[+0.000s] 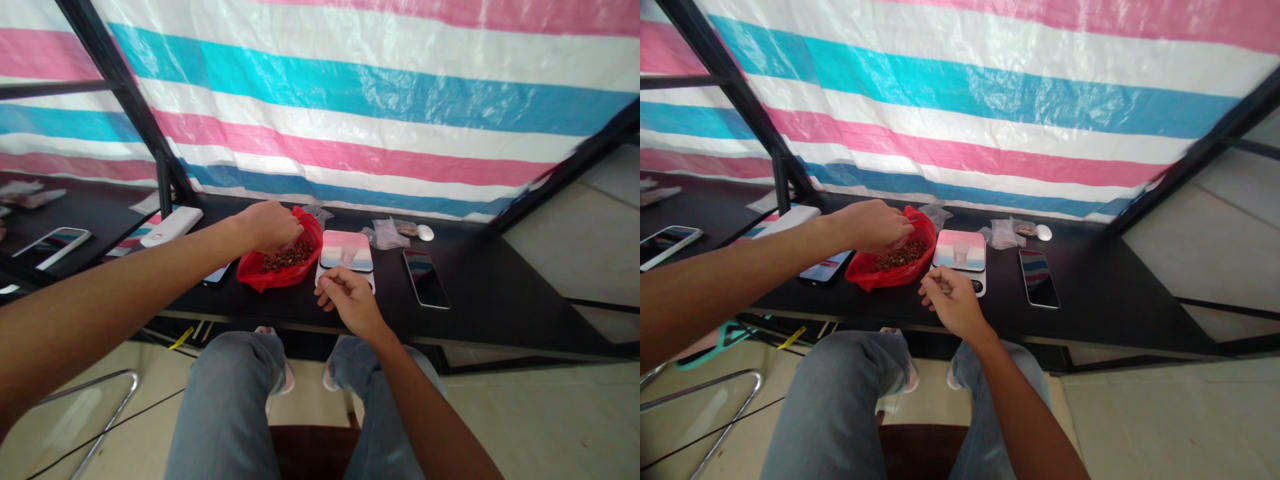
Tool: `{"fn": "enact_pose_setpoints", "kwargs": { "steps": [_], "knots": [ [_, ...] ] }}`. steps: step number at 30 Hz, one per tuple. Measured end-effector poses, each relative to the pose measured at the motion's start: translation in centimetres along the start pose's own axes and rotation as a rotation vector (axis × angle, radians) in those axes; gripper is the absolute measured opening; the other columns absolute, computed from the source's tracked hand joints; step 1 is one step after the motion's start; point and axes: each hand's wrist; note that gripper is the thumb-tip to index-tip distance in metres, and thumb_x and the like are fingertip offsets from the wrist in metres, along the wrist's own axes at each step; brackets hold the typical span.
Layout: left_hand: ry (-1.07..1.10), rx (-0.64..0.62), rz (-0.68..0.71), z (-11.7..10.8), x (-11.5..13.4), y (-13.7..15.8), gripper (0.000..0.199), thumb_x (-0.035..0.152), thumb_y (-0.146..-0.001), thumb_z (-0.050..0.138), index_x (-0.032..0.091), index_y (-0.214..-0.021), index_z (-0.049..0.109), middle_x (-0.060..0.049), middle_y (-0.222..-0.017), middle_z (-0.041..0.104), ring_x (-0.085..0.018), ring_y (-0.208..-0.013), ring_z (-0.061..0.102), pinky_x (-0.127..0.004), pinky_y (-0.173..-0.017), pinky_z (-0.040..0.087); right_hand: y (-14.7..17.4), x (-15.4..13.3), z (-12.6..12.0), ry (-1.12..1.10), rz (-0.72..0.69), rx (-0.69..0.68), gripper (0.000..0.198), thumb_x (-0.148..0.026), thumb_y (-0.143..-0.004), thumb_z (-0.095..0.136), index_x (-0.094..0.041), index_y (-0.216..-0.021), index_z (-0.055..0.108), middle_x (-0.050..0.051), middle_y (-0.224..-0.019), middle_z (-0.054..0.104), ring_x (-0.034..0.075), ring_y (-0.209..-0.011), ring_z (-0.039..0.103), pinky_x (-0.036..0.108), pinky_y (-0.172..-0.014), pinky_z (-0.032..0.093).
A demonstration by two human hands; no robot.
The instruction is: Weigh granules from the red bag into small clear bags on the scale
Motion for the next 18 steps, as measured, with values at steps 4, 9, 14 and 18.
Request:
{"fn": "enact_pose_setpoints", "kwargs": {
  "steps": [4, 9, 14, 18],
  "knots": [
    [-0.037, -0.035, -0.007, 0.04, -0.22, 0.0, 0.017, 0.023, -0.09, 0.064, 0.016, -0.086, 0.079, -0.017, -0.093, 0.08, -0.031, -0.093, 0.075, -0.039, -0.081, 0.05, 0.0, 0.12, -0.01, 0.003, 0.001, -0.008, 0.027, -0.046, -0.086, 0.071, -0.02, -0.084, 0.067, 0.002, -0.076, 0.072, 0.011, -0.058, 0.067, 0.02, -0.05, 0.053],
    [0.003, -0.054, -0.001, -0.13, -0.52, 0.18, 0.025, 0.025, -0.074, 0.081, 0.02, -0.099, 0.08, -0.013, -0.097, 0.08, -0.032, -0.096, 0.074, -0.038, -0.084, 0.05, -0.06, 0.13, -0.06, 0.017, -0.009, -0.018, 0.027, -0.047, -0.086, 0.071, -0.02, -0.084, 0.067, 0.001, -0.076, 0.072, 0.011, -0.058, 0.066, 0.021, -0.05, 0.053],
    [-0.048, -0.018, -0.012, -0.02, -0.44, 0.31, 0.02, 0.015, -0.088, 0.063, 0.018, -0.097, 0.081, -0.015, -0.1, 0.081, -0.028, -0.093, 0.075, -0.037, -0.081, 0.049, -0.06, 0.11, -0.09, 0.03, -0.007, -0.022, 0.028, -0.048, -0.087, 0.071, -0.021, -0.084, 0.067, 0.001, -0.076, 0.071, 0.012, -0.058, 0.066, 0.021, -0.051, 0.053],
    [-0.052, -0.042, -0.032, -0.21, -0.48, 0.34, 0.022, 0.025, -0.092, 0.063, 0.016, -0.085, 0.082, -0.016, -0.091, 0.081, -0.03, -0.088, 0.075, -0.037, -0.077, 0.048, -0.05, 0.15, -0.18, 0.037, -0.004, -0.016, 0.029, -0.049, -0.086, 0.072, -0.021, -0.084, 0.067, 0.002, -0.076, 0.072, 0.012, -0.059, 0.066, 0.022, -0.051, 0.053]
  ]
}}
Point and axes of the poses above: each hand's wrist, its own y-axis away from the middle knuckle, its own z-axis out of the palm, x = y × z
